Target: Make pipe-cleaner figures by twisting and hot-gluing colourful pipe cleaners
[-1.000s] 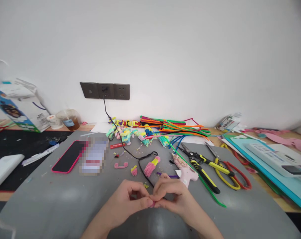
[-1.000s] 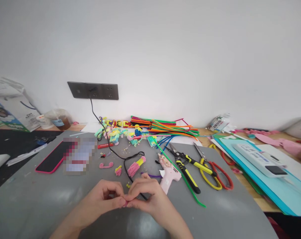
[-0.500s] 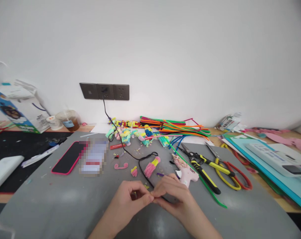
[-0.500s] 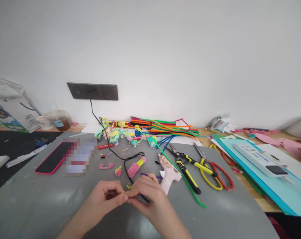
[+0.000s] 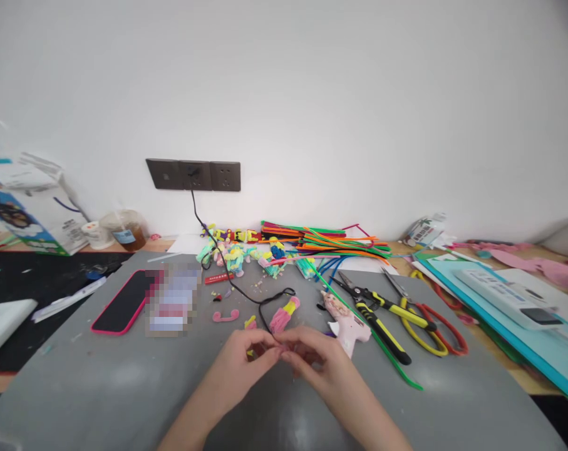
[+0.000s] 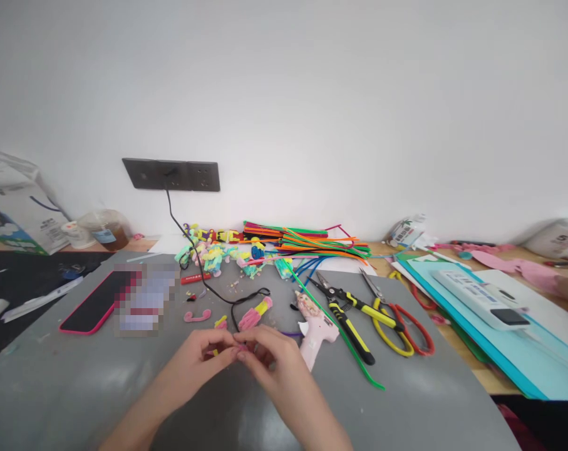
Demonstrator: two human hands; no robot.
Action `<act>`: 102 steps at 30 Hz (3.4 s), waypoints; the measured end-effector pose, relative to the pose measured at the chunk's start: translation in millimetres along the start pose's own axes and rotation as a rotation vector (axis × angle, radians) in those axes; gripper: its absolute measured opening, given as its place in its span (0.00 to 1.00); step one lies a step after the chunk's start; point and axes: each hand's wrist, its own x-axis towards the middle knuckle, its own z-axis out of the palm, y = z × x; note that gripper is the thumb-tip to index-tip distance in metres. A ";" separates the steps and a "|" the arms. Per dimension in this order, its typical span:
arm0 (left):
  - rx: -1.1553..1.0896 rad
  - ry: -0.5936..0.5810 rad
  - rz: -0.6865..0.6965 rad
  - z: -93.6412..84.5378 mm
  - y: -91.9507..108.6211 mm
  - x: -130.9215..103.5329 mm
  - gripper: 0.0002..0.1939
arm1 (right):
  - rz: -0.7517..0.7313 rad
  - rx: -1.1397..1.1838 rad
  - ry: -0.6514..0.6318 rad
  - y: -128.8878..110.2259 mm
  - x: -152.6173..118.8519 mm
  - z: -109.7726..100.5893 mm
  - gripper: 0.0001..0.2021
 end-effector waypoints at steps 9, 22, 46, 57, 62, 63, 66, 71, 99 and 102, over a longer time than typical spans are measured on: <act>0.615 0.350 0.147 6.9 2.7 41.4 0.09 | -0.009 -0.108 0.344 9.1 1.3 -48.1 0.14; 0.018 0.232 0.062 -9.8 -3.5 45.1 0.18 | 0.113 -0.320 0.225 22.3 24.1 -54.4 0.09; -0.356 0.242 0.205 20.2 -12.9 33.3 0.17 | 0.042 0.209 0.153 -6.3 46.0 -10.3 0.14; -0.529 0.260 0.029 0.7 -13.0 31.7 0.22 | 0.365 -0.282 0.072 8.0 -14.8 -58.4 0.20; -0.559 0.241 0.041 -4.2 -15.8 35.2 0.23 | 0.493 -0.388 -0.038 25.9 -38.7 -59.5 0.21; -0.557 0.234 0.045 -4.9 -16.7 35.2 0.22 | 0.512 -0.365 -0.024 28.6 -40.4 -56.4 0.22; -0.523 0.227 0.065 -7.5 -19.5 34.4 0.18 | 0.536 -0.243 0.066 37.6 -45.0 -45.0 0.21; -0.399 0.251 0.108 -11.3 -21.0 37.3 0.14 | 0.397 0.043 0.480 58.8 -58.5 -28.1 0.22; -0.220 0.420 0.291 -9.3 -27.4 48.6 0.11 | 0.233 0.759 0.241 -23.3 -38.1 -2.8 0.21; -0.221 0.440 0.295 -9.4 -26.3 48.0 0.11 | 0.273 0.591 0.270 -23.2 -38.7 0.6 0.24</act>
